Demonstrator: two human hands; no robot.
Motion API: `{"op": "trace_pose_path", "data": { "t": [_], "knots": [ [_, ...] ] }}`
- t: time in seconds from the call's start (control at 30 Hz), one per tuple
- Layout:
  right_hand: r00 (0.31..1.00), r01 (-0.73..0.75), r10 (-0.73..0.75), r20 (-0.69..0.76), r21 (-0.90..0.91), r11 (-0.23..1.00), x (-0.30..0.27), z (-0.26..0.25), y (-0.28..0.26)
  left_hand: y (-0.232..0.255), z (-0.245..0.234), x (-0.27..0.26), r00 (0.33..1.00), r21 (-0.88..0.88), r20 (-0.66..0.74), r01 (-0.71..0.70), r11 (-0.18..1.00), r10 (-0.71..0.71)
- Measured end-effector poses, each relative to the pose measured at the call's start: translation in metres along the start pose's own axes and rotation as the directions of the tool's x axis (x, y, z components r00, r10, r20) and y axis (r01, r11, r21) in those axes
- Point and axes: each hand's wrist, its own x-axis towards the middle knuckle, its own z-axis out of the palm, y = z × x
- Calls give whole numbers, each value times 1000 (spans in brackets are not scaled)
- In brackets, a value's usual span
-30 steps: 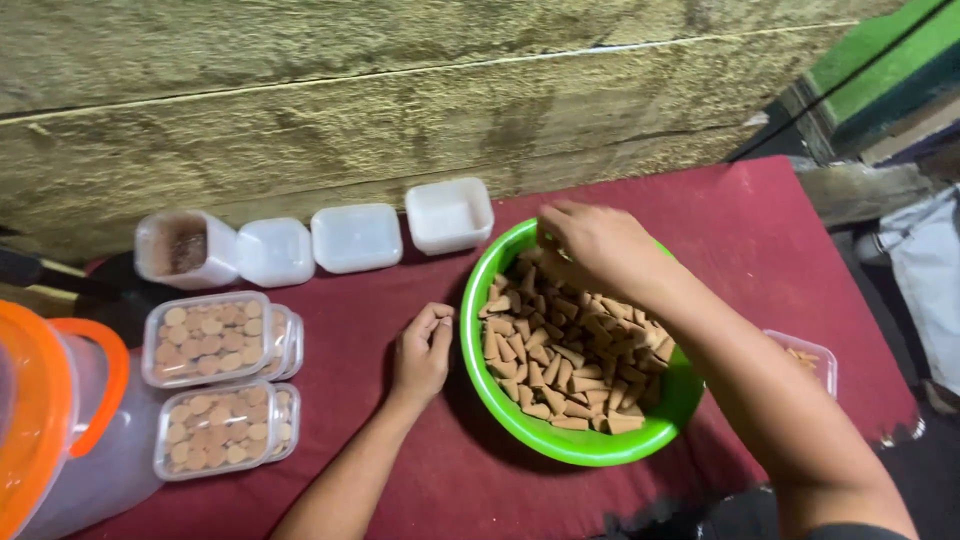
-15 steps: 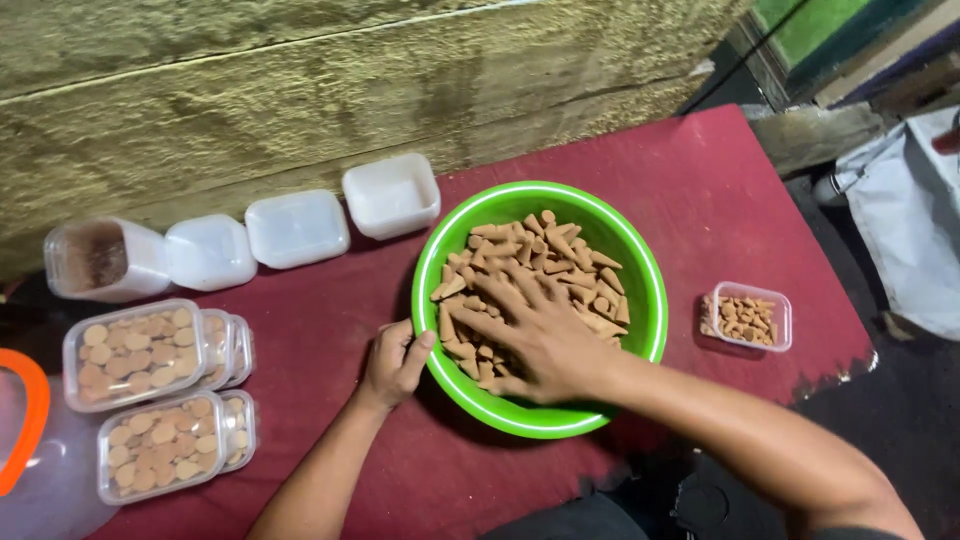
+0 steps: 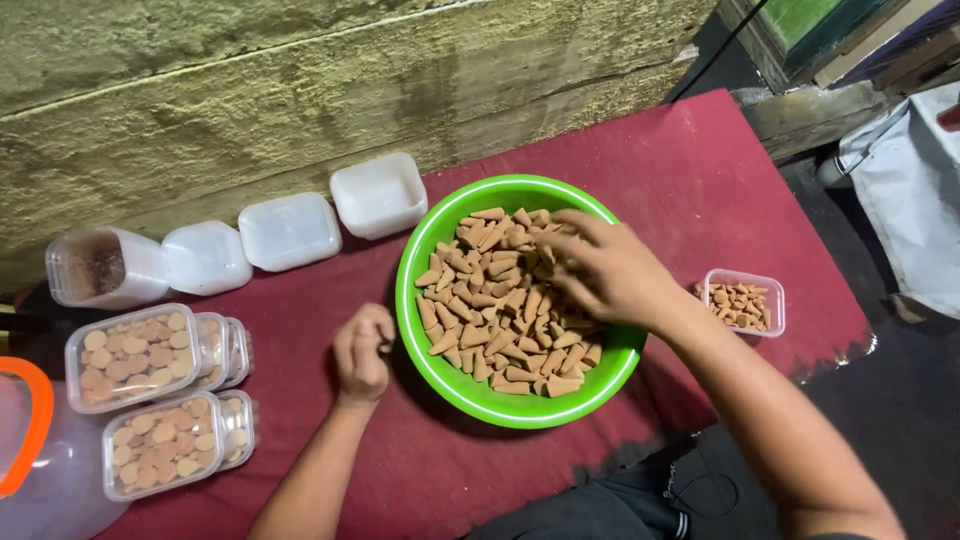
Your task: Packing incense cones from a large green bowl into small clear plastic containers.
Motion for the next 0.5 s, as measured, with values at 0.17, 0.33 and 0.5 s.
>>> {"op": "trace_pose_path", "data": {
  "t": [0.17,0.33,0.5],
  "knots": [
    [909,-347,368,-193,135,928,-33,19,54,51,26,47,963,474,149,-268,839,223],
    [715,-685,685,141,340,645,-30,18,48,84,97,80,864,628,487,-448,636,128],
    [654,-746,743,145,293,599,-33,24,53,108,141,98,516,656,731,-354,667,-445]
  ]
}}
